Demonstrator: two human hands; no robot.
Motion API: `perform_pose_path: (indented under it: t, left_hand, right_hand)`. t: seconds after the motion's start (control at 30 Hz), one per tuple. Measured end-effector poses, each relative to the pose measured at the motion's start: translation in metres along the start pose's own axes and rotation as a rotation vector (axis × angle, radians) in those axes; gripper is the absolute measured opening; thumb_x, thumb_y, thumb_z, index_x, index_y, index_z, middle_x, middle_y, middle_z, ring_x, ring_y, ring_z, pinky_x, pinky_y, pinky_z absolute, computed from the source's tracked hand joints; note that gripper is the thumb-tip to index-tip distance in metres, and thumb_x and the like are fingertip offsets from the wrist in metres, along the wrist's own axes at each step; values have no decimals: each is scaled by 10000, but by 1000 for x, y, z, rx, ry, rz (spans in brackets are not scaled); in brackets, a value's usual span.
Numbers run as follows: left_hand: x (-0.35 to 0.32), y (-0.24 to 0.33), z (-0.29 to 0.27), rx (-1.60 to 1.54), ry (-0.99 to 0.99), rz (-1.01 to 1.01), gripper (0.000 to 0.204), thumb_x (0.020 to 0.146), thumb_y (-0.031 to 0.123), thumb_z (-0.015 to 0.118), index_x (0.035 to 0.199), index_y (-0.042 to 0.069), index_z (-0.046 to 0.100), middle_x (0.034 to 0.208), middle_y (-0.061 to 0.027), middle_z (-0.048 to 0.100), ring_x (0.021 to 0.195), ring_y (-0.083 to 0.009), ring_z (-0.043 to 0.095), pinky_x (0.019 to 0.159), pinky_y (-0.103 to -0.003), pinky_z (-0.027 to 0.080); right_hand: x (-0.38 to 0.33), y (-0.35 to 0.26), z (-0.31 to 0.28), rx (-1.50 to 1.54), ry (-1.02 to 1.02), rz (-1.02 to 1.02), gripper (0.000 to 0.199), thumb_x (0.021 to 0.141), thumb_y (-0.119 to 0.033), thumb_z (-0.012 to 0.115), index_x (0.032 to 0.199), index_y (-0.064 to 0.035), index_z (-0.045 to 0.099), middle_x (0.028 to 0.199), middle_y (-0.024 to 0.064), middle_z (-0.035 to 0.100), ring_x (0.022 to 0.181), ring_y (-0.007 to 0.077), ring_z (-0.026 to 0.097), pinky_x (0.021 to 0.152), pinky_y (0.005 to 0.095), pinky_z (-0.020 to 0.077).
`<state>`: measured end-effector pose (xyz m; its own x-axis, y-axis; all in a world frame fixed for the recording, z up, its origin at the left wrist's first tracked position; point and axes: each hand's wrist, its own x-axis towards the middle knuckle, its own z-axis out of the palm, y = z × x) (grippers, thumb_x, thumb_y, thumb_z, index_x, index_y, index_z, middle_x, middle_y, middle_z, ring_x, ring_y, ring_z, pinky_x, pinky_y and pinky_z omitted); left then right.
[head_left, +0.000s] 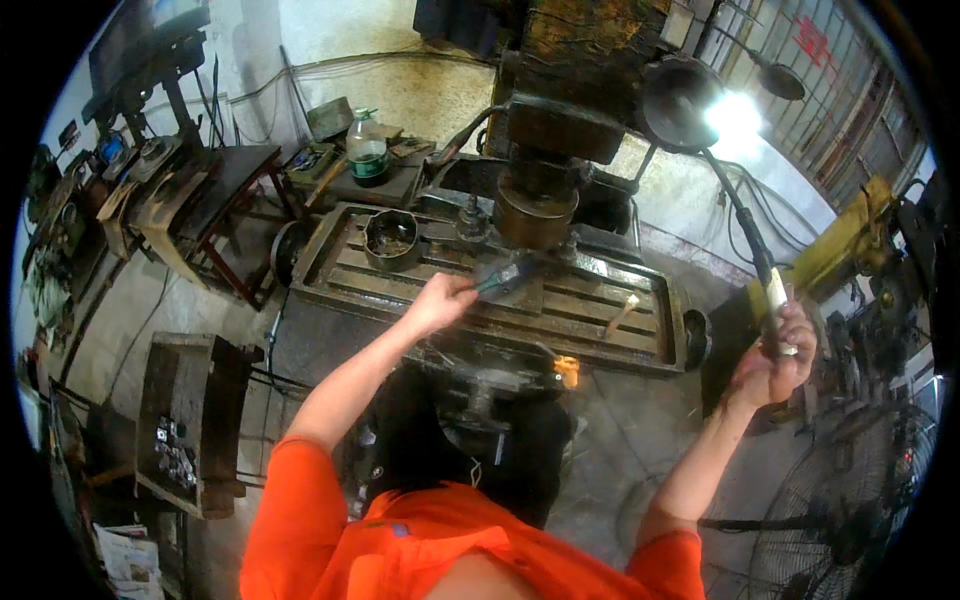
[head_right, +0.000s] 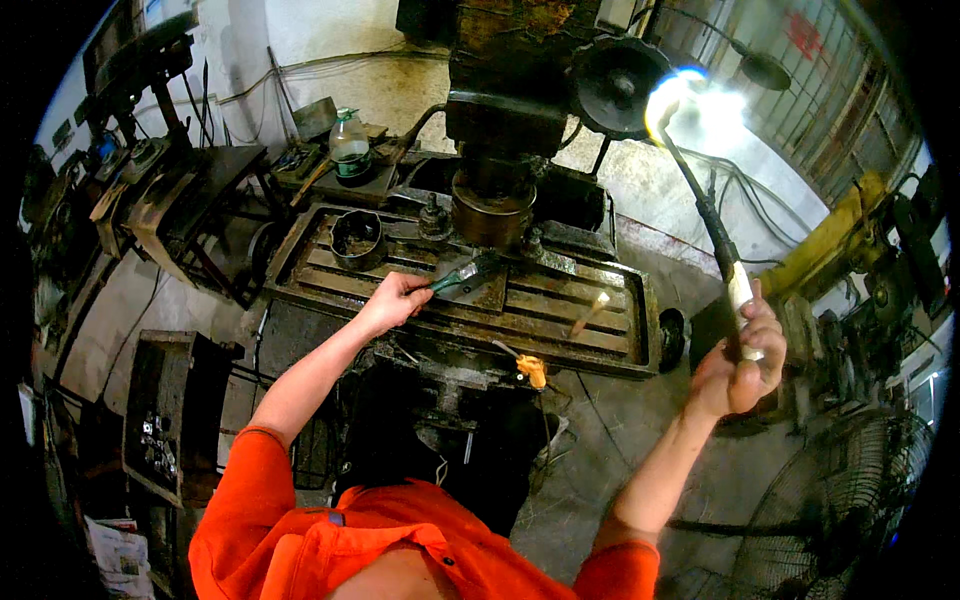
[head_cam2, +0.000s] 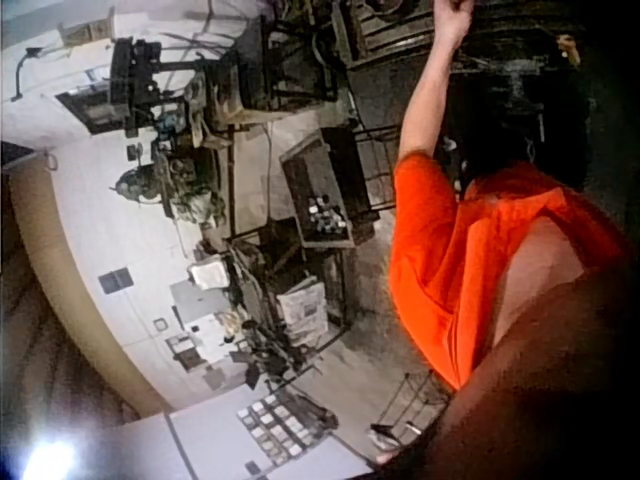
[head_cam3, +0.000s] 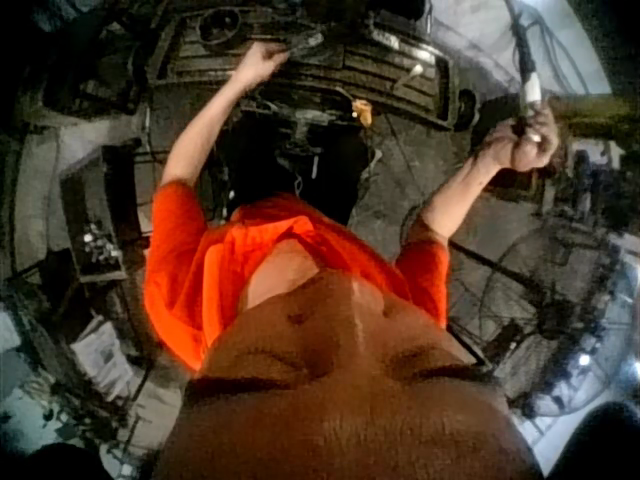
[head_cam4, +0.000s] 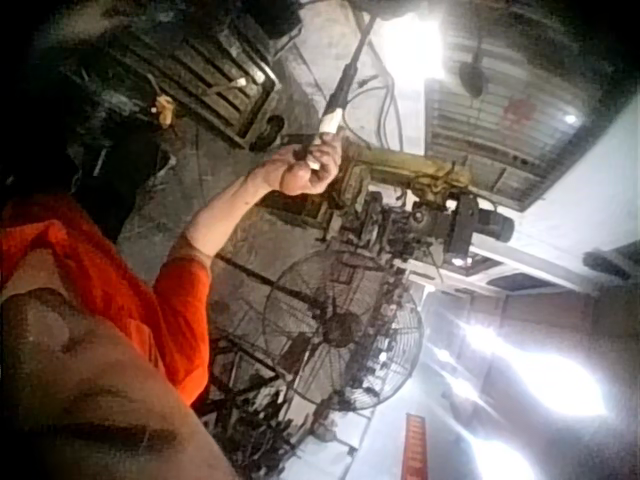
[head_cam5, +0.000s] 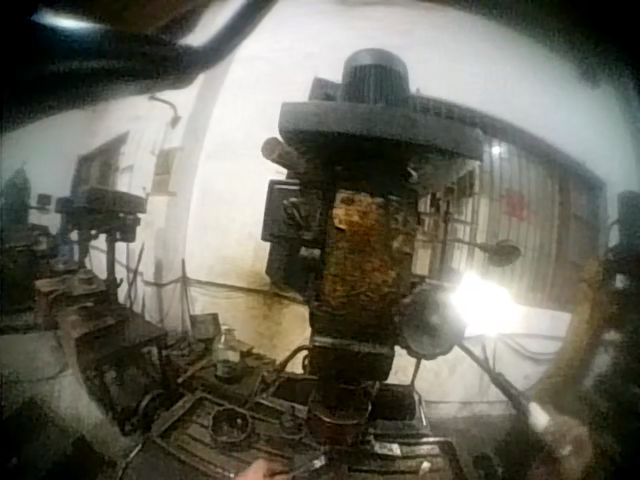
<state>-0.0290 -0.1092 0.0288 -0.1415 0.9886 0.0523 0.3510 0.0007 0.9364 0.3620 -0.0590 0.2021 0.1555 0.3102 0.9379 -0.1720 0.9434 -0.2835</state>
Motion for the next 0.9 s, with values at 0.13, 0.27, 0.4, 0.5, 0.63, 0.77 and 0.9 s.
perform_pose_path:
  t: [0.13,0.27,0.4,0.5,0.63,0.77,0.9]
  left_hand:
    - [-6,2,-2,35,19,8,210,850,171,548,863,-31,604,544,15,483,436,-51,387,389,-235,298]
    - [-17,20,-11,90,-15,-132,263,825,172,562,987,-30,608,601,-32,547,513,-88,474,477,-272,383]
    - [-13,12,-10,149,-16,-79,306,805,176,572,1026,-34,599,619,-85,575,549,-132,531,532,-307,431]
    - [-9,3,-6,241,-3,64,313,821,168,573,1050,-45,589,611,-52,560,522,-102,493,499,-277,410]
    - [-13,2,-9,305,-4,7,360,831,165,576,1110,-62,557,649,-43,572,539,-86,490,504,-265,416]
    - [-12,-5,-14,267,36,90,384,822,146,594,1128,-81,538,676,-46,591,548,-74,482,497,-259,404]
    - [-14,11,-12,349,45,65,360,821,144,593,1096,-86,558,665,-48,589,540,-72,481,499,-261,409]
  right_hand:
    - [-8,4,-1,24,13,-18,333,730,-346,606,717,-46,463,710,51,421,846,260,463,1004,567,236]
    - [-13,8,-2,-20,11,-41,341,739,-340,597,694,-40,442,691,56,423,818,255,468,998,567,253]
    - [-24,16,-14,39,-27,-30,328,712,-347,611,736,-49,477,755,52,430,904,269,438,963,489,271]
    - [-28,17,-15,21,7,-18,340,706,-358,615,710,-48,475,725,54,433,890,268,457,1019,547,203]
    - [-33,19,-7,17,29,-31,347,710,-355,616,673,-37,481,686,58,456,841,271,493,1001,566,251]
    - [-36,23,-1,113,88,-54,289,725,-267,615,643,-22,484,641,75,501,763,265,528,961,559,306]
    - [-37,22,-4,103,82,-36,328,726,-308,632,660,-16,500,636,69,499,773,265,527,959,552,303]
